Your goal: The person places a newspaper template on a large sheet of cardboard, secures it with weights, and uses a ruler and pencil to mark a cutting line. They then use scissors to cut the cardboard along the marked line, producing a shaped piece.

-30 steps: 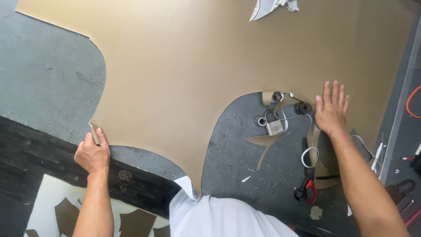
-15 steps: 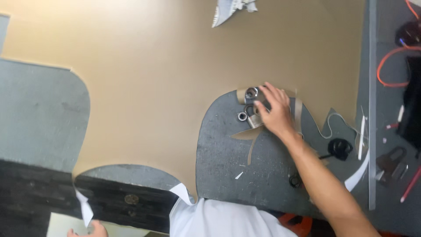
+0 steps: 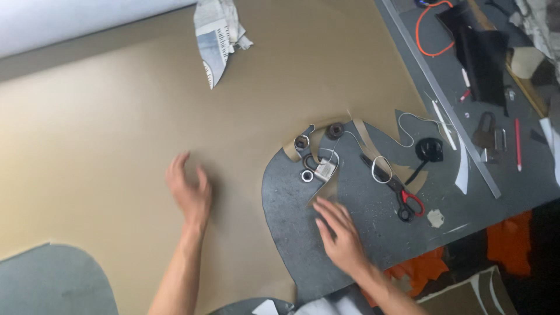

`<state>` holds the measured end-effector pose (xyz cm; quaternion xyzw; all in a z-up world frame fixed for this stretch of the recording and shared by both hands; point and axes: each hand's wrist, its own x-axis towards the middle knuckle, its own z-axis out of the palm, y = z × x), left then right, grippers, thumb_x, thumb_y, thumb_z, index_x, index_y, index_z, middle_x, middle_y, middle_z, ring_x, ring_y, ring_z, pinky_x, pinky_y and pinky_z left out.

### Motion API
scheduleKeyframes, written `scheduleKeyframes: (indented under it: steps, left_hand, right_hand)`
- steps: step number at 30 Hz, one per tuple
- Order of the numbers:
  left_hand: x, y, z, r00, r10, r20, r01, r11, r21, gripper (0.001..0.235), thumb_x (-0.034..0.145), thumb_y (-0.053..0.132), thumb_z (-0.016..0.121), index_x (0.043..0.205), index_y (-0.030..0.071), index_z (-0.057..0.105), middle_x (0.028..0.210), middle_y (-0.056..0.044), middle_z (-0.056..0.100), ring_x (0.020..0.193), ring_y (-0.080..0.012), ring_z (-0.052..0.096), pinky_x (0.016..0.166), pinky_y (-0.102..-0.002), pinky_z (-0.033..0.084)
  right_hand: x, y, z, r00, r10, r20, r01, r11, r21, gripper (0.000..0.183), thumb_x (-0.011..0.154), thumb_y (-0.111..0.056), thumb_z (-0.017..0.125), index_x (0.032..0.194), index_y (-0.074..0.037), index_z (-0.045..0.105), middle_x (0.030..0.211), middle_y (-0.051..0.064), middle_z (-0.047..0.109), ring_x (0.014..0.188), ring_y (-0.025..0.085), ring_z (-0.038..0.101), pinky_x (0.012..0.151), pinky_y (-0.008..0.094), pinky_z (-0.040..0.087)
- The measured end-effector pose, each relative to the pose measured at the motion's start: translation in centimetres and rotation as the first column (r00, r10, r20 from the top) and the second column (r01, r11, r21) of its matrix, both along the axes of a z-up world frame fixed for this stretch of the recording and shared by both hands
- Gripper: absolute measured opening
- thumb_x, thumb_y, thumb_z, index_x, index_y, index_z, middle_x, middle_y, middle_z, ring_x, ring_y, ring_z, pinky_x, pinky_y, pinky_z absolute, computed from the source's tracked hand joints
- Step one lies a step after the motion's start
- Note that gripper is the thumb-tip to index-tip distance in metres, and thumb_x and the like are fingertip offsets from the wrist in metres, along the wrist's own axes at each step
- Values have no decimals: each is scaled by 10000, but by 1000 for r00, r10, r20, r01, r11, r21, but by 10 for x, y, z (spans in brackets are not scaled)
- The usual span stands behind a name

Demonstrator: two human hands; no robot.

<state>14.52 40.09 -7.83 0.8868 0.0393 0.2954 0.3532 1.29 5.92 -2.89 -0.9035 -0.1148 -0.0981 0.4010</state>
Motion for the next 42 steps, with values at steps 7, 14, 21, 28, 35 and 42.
scheduleKeyframes:
  steps: [7,14,21,28,35,42]
  left_hand:
    - [213,-46,-8,999,-53,-9,54,988,142,806,875,298,821,1464,-80,421,1414,-278,469,1293,-462,418,1078,-566,308]
    - [260,-37,-20,993,85,-81,-62,964,260,325,917,282,772,1155,69,716,1197,-170,603,1184,-360,511,1032,-534,353]
    - [207,-13,-33,982,133,-138,-161,963,-218,281,1014,268,665,1039,-2,741,915,-151,694,862,-275,642,795,-408,500]
    - [-43,-32,-49,944,-130,-303,-200,503,-841,282,989,46,602,1231,-68,512,926,-124,697,780,-227,745,611,-328,625]
    - [-204,-104,-30,922,-135,-362,-318,266,-910,406,967,32,604,1311,-33,397,944,-159,691,812,-265,749,671,-349,621]
    - [-248,-98,27,775,39,-631,-371,837,-403,183,1017,189,676,1041,8,682,878,-159,723,763,-250,685,680,-355,538]
  right_hand:
    - [-116,-5,-31,926,-346,-150,358,931,67,349,947,-81,632,1289,-20,656,1339,145,669,1231,247,674,959,369,563]
    - [-158,-3,-53,650,-639,-411,704,710,9,318,892,-69,658,1196,-97,747,1242,124,741,1052,216,781,856,334,656]
    - [-120,-25,-7,839,-439,-322,483,873,68,343,921,-105,629,1255,-61,694,1259,134,702,1057,238,742,745,339,601]
    - [-63,-43,37,973,-219,-79,227,966,125,249,982,-76,625,1211,-8,692,1185,140,733,1102,272,730,914,351,575]
    - [-40,-18,28,990,71,-125,-50,986,159,258,989,-69,632,1234,-19,696,1215,122,733,1083,224,730,876,308,597]
    - [-58,24,26,879,303,-368,-258,952,167,261,965,-86,636,1210,-40,711,1179,82,749,1050,211,738,758,309,598]
